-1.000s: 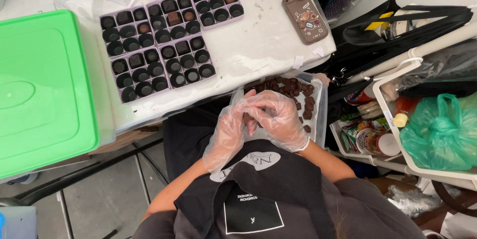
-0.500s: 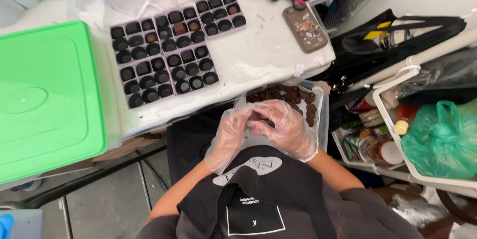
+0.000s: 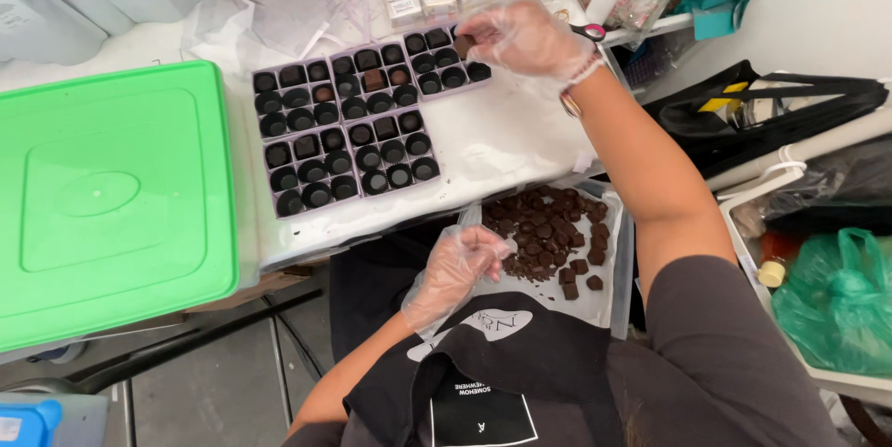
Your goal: The person picks up individual chocolate pieces from a tray and places them into a sorting grid.
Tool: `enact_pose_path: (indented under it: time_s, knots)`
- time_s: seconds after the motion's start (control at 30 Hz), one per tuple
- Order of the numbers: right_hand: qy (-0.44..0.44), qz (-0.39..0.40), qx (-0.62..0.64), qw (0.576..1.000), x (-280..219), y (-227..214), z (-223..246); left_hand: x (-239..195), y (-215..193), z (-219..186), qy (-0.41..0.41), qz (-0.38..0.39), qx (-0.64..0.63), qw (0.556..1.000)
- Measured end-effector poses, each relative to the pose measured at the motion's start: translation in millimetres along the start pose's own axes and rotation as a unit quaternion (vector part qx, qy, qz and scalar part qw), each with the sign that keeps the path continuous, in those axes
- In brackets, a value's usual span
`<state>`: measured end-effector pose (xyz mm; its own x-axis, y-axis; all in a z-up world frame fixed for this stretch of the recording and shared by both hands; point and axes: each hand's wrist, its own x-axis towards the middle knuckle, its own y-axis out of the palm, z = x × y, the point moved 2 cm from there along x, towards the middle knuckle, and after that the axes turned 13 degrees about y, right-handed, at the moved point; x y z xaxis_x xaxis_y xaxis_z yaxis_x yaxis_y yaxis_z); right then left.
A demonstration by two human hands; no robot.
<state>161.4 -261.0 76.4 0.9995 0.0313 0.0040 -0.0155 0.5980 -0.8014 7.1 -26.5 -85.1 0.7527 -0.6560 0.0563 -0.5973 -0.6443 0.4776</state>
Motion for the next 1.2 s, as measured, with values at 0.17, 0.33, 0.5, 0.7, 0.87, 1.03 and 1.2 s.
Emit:
enact_pose_path:
  time_s: [0.17,0.33,0.5,0.7,0.87,1.03,1.2]
  knots:
    - [0.027,0.028,0.037,0.999,47,22,-15,3,-14,12,-0.061,-0.007,0.022,0.998]
    - [0.010,0.047,0.007,0.999,59,30,-21,6,-14,0,-0.048,-0.004,0.039,0.998]
    - [-0.001,0.061,-0.019,0.998,60,31,-19,8,-15,3,-0.064,-0.009,0.038,0.997]
    - [-0.018,0.073,-0.059,0.995,55,26,-11,8,-15,0,-0.028,-0.001,0.050,0.998]
    - [0.042,0.106,-0.100,0.988,60,27,-7,8,-16,4,-0.035,-0.001,0.071,0.997]
    - [0.079,0.117,-0.124,0.982,68,34,-13,8,-17,5,-0.014,0.010,0.069,0.997]
    - [0.100,0.147,-0.150,0.973,71,36,-11,7,-14,3,-0.019,0.007,0.079,0.997]
